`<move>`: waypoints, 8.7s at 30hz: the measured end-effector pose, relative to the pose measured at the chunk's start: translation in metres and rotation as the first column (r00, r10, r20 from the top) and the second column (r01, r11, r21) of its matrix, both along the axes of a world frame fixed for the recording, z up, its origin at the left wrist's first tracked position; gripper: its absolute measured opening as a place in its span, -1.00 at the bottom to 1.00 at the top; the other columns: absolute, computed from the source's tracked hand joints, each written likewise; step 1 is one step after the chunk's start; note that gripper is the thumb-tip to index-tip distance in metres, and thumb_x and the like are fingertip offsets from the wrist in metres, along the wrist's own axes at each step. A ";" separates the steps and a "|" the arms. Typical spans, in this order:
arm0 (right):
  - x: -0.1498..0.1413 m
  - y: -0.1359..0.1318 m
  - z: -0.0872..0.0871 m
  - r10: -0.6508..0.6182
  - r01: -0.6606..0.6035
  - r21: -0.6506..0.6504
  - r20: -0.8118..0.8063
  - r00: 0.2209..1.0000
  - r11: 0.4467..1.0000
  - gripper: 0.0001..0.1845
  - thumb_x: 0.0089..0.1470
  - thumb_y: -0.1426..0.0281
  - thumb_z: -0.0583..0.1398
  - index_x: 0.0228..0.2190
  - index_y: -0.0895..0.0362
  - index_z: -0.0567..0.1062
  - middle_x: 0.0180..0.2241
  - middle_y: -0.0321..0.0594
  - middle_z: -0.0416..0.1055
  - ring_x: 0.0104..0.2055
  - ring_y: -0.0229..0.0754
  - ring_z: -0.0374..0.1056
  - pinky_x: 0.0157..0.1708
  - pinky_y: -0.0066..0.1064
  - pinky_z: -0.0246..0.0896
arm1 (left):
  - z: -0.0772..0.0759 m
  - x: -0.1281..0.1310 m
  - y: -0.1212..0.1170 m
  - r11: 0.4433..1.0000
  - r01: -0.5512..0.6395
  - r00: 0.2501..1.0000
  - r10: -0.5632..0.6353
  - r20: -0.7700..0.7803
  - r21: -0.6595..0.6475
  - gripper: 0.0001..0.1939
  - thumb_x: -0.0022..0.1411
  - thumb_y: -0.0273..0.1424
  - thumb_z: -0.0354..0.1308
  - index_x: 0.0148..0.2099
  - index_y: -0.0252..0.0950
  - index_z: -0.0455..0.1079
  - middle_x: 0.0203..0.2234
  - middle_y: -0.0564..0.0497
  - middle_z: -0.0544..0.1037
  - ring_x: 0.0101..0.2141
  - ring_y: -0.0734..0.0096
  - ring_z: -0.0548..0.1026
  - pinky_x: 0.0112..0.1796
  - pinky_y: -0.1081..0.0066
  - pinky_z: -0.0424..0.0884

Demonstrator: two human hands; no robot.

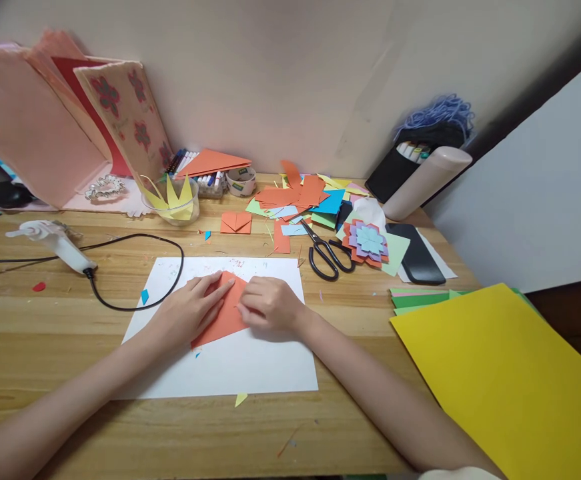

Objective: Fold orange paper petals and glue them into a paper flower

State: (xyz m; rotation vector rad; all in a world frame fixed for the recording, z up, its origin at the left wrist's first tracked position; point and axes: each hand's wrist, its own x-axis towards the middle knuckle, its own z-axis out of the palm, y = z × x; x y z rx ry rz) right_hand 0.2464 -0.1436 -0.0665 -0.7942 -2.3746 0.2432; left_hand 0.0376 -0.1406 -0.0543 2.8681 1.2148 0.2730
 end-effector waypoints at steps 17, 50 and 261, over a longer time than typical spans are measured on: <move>0.001 0.010 0.007 -0.137 0.126 0.060 0.277 0.951 0.990 -0.89 0.07 0.50 0.05 -0.45 0.14 0.36 -0.48 -0.22 0.35 -0.35 -0.18 0.18 -0.38 -0.38 0.06 | 0.006 -0.005 0.001 0.994 0.109 0.994 -0.109 -0.010 0.001 -0.53 0.27 -0.21 -0.11 0.14 -0.33 0.23 0.10 -0.18 0.29 0.01 0.10 0.31 -0.04 0.15 0.29; -0.006 0.000 0.007 -0.135 0.152 -0.128 0.136 0.981 0.980 -0.85 0.04 0.55 0.06 -0.32 0.14 0.35 -0.04 -0.09 0.36 -0.04 -0.13 0.26 -0.11 -0.21 0.24 | -0.001 -0.021 0.014 0.911 -0.330 0.874 0.393 0.285 -0.247 -0.55 0.09 -0.16 0.12 -0.01 -0.24 0.23 -0.16 -0.07 0.32 -0.15 0.20 0.30 -0.14 0.17 0.25; 0.011 -0.018 -0.001 -0.121 0.100 0.090 0.278 0.953 0.991 -0.75 0.17 0.49 0.01 -0.17 0.20 0.43 -0.24 -0.12 0.46 -0.18 -0.16 0.34 -0.20 -0.32 0.27 | 0.001 -0.001 -0.008 0.991 0.130 0.988 -0.131 -0.081 -0.021 -0.50 0.29 -0.32 -0.21 0.21 -0.46 0.09 0.18 -0.19 0.12 0.17 0.19 0.10 0.14 0.14 0.03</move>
